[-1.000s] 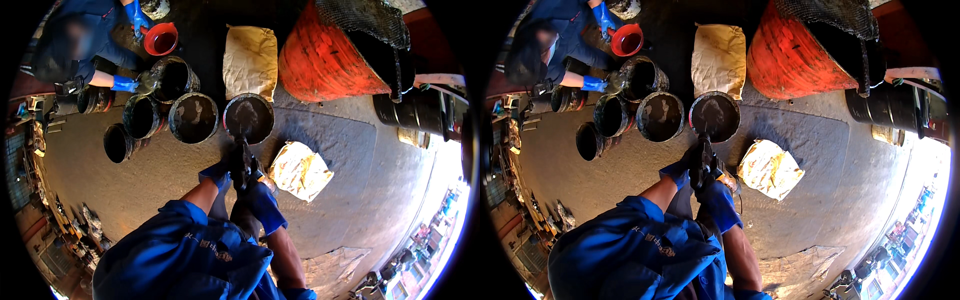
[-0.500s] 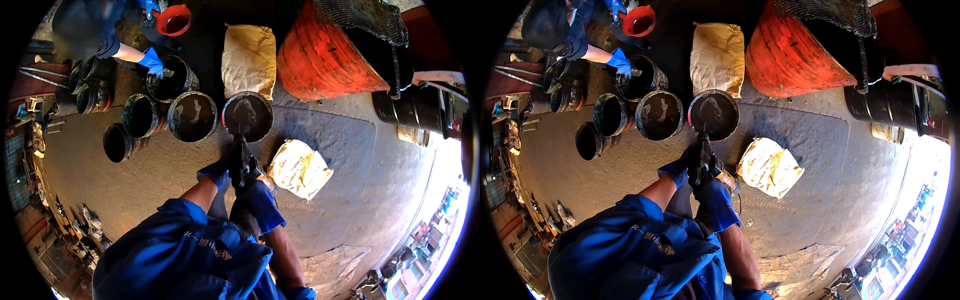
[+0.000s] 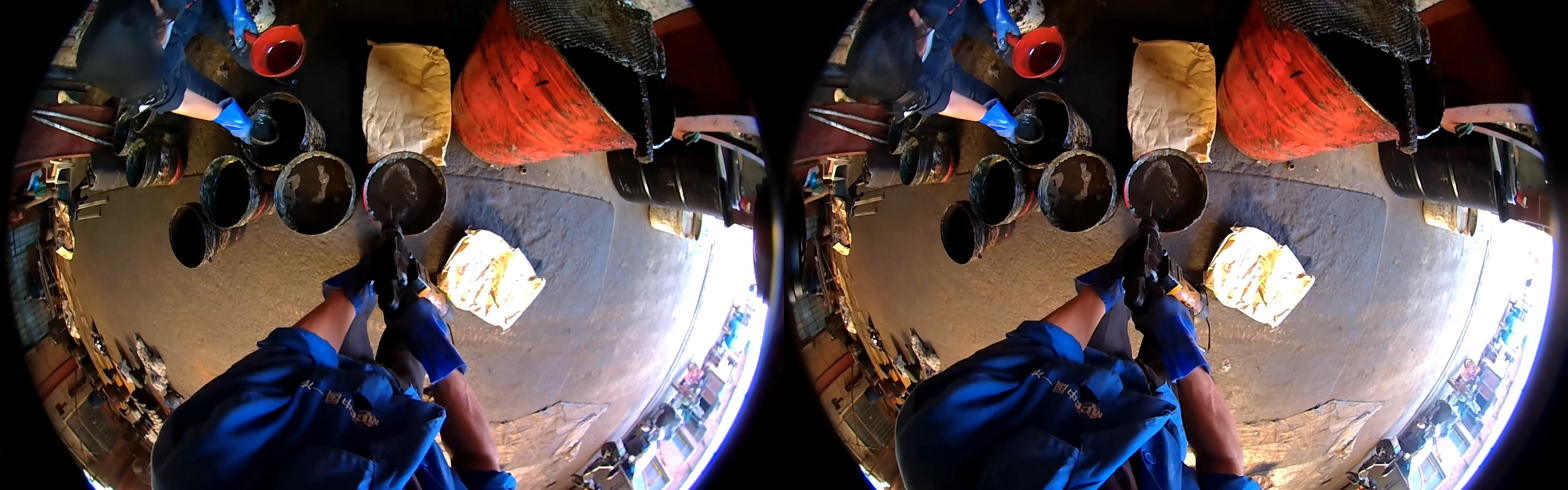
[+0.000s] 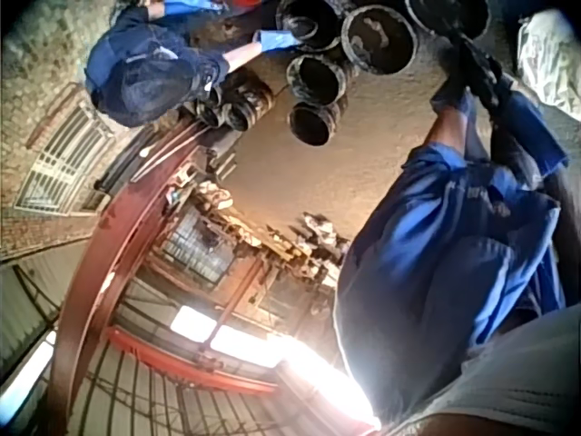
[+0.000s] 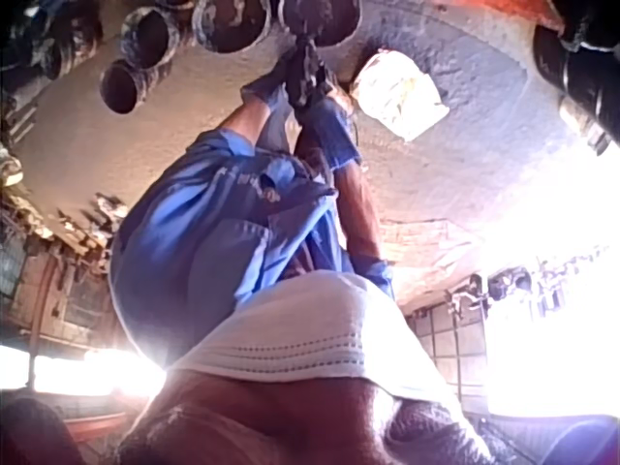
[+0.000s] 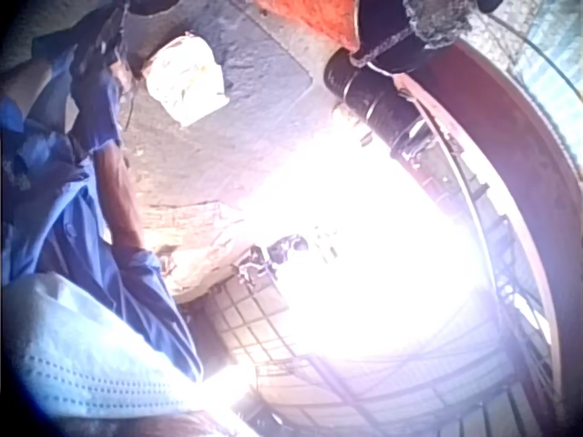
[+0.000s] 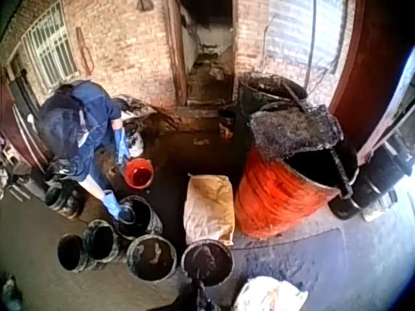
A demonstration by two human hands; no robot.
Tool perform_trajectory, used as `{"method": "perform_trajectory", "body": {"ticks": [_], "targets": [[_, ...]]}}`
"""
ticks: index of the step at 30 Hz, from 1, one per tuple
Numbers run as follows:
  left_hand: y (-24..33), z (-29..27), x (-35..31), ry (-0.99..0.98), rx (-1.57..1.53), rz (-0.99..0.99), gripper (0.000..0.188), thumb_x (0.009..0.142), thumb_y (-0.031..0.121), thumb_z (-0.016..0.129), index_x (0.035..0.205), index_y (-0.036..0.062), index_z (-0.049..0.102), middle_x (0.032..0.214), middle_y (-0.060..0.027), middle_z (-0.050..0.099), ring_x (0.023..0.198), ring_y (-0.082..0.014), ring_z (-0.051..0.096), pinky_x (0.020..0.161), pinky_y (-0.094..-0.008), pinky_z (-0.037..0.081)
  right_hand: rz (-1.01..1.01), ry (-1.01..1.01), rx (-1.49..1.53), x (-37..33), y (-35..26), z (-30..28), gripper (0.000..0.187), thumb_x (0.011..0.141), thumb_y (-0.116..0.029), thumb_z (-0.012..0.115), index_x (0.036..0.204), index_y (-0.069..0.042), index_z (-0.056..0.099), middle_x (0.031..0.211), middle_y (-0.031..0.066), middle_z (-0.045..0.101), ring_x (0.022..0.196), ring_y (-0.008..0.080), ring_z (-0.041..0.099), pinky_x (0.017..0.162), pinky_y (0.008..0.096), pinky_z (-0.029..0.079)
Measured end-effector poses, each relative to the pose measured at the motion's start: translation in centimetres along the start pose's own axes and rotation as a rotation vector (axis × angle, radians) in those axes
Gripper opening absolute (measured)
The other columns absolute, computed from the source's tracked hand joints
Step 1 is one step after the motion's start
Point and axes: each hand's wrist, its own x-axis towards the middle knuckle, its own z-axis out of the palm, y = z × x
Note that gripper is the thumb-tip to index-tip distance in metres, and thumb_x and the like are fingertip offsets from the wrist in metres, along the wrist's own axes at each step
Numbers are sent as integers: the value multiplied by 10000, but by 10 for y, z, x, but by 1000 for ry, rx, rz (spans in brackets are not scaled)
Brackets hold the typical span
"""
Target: The person sits on the floor and handles a power drill, a yellow plug, and a fibrous material. They then use the drill to mix a dark substance inside a bucket while another person pours liquid into nearby buckets.
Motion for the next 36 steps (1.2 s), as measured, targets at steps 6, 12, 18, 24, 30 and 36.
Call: {"method": "perform_trajectory", "body": {"ticks": [6,12,18,24,30,36], "targets": [[8,-9,-2,-106,607,-122,177,1014,282,524,1133,201,627,915,5,634,844,-131,609,750,-341,510,-2,19,-8,0,8,5,320,828,-254,707,1041,-25,635,896,259,674,862,431,655,679,473,515],[33,-22,-8,-75,750,15,236,1023,301,518,1208,175,593,992,-35,624,902,-153,597,800,-345,504,6,-8,-7,2,-2,2,321,829,-259,707,1037,-26,634,898,258,675,864,433,653,682,476,515],[3,-6,2,-132,549,-44,211,1011,276,527,1180,172,599,938,-37,597,847,-153,573,776,-339,490,-32,55,-26,3,5,3,390,874,-391,623,1095,-69,637,773,211,697,727,409,685,636,517,531],[-1,3,8,-51,279,-11,223,1003,403,504,1028,194,576,809,-32,580,713,-175,566,643,-372,484,-84,175,-16,6,-2,3,294,879,-345,625,1037,-101,660,755,201,684,719,400,680,611,499,527],[0,4,4,-72,825,-1,166,997,311,537,1117,221,610,860,-5,589,744,-118,554,662,-321,472,-62,115,-16,8,6,3,277,846,-300,667,1020,-84,654,782,197,687,738,392,681,599,482,525],[22,-15,8,-58,389,5,200,1002,339,546,1147,210,595,877,-13,597,808,-140,562,742,-354,482,-82,72,45,0,-6,-14,306,833,-274,694,1037,-50,650,830,220,680,795,413,667,645,478,520]]}}
